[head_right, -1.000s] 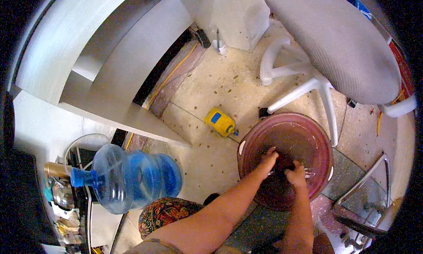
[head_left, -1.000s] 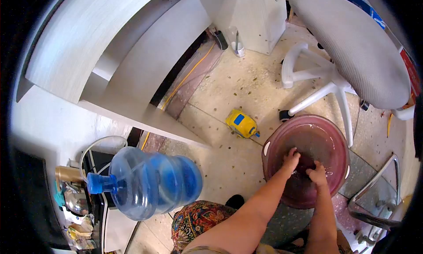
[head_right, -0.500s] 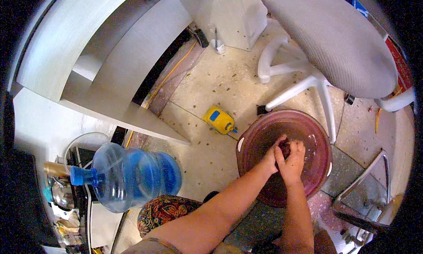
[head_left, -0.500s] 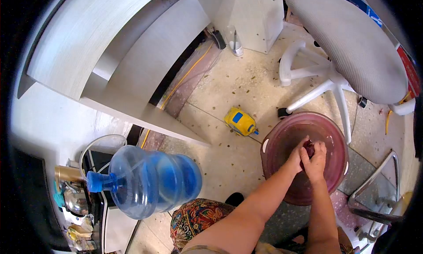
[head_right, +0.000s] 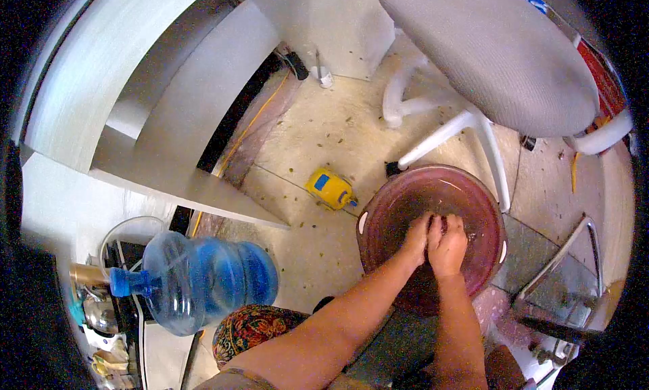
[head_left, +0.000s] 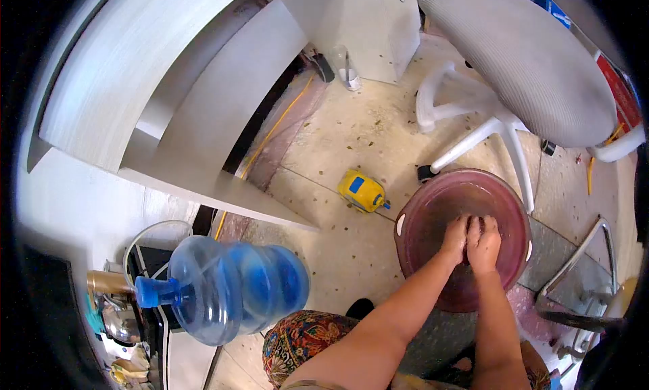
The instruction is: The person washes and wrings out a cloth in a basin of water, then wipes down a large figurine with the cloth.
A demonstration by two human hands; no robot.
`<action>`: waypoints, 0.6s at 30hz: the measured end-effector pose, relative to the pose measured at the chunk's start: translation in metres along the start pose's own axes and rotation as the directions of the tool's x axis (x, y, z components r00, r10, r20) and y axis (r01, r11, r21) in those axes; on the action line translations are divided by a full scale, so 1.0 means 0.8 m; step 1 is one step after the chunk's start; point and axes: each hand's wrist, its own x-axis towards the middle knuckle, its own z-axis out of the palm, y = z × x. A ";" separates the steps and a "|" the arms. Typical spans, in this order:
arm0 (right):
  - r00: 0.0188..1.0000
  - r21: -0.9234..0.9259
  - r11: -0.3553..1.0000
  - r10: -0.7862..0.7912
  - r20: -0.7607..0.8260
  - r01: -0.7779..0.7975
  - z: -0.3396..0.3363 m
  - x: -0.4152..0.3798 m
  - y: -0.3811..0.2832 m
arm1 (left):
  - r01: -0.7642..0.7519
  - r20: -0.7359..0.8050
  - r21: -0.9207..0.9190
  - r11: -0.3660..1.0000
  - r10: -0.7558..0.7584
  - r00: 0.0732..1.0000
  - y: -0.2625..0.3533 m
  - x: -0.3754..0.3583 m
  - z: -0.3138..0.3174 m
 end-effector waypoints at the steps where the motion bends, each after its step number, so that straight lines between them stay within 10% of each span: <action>1: 1.000 -0.008 1.000 0.013 -0.006 -0.013 0.002 0.003 0.002 | -0.051 -0.067 0.227 0.972 0.068 0.995 0.008 -0.005 0.008; 3: 0.970 0.163 0.957 0.228 0.085 -0.240 -0.003 0.005 0.009 | -0.171 -0.101 0.562 0.809 0.273 0.957 0.004 -0.005 0.010; 5: 0.924 0.215 0.901 0.351 0.152 -0.377 -0.011 0.012 0.017 | 0.004 -0.129 0.669 0.743 0.110 0.986 0.022 -0.020 0.026; 9: 0.835 0.180 0.820 0.505 0.218 -0.543 -0.014 0.018 0.062 | -0.080 0.005 0.955 0.287 0.251 0.968 0.043 -0.011 0.025; 18: 0.714 -0.122 0.840 0.518 0.470 -0.529 -0.059 0.025 0.098 | -0.321 0.141 0.906 0.277 0.517 0.844 0.059 0.015 -0.048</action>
